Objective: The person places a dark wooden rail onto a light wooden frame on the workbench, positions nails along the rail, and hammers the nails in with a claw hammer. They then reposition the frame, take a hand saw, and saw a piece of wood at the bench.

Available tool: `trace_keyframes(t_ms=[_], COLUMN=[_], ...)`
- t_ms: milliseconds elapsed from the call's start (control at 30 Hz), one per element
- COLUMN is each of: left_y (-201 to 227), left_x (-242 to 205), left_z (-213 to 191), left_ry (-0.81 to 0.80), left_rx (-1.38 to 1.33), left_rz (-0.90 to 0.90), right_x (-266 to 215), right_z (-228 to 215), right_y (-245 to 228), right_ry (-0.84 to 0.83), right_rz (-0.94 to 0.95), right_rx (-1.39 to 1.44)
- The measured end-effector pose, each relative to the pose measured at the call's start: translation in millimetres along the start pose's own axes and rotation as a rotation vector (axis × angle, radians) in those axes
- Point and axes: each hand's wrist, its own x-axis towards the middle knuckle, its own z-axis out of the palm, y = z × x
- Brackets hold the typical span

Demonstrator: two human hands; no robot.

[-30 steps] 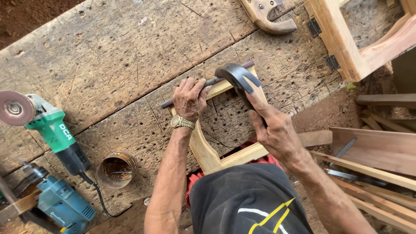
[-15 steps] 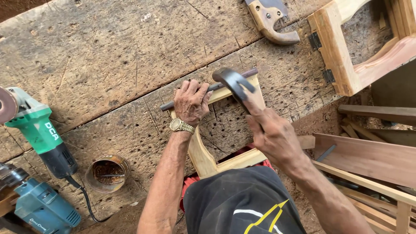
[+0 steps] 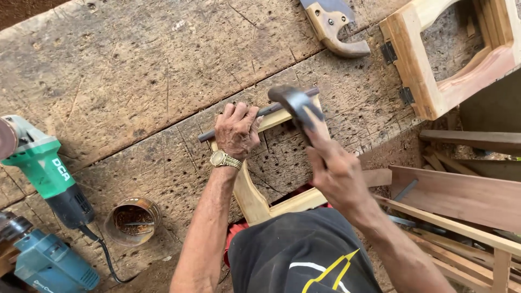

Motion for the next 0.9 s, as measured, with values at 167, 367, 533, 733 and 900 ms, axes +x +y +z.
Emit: trace_keyframes(t_ms=[167,367,533,733,900], left_y=[0.4,4.2,7.8,12.7,11.7], left_x=[11.1,-0.2,5.3,12.0,1.1], left_z=[-5.6,-3.9,-8.6,-19.6,-10.2], left_ry=[0.017,-0.007,0.021,-0.001,0.002], left_rx=[0.046,0.015,0.015,-0.023,-0.001], left_rz=[0.019,-0.004,0.009,0.009,0.008], right_x=[-0.1,-19.9,-10.8,-29.4,-13.2], right_z=[-0.9,11.3,20.0,18.5,30.6], right_y=[3.9,17.1,20.5,27.2,31.2], right_ry=[-0.069,0.109,0.06,0.239,-0.075], right_rz=[0.083,-0.044,0.017,-0.169,0.105], right_rx=[0.024,0.179,0.057,0.156,-0.101])
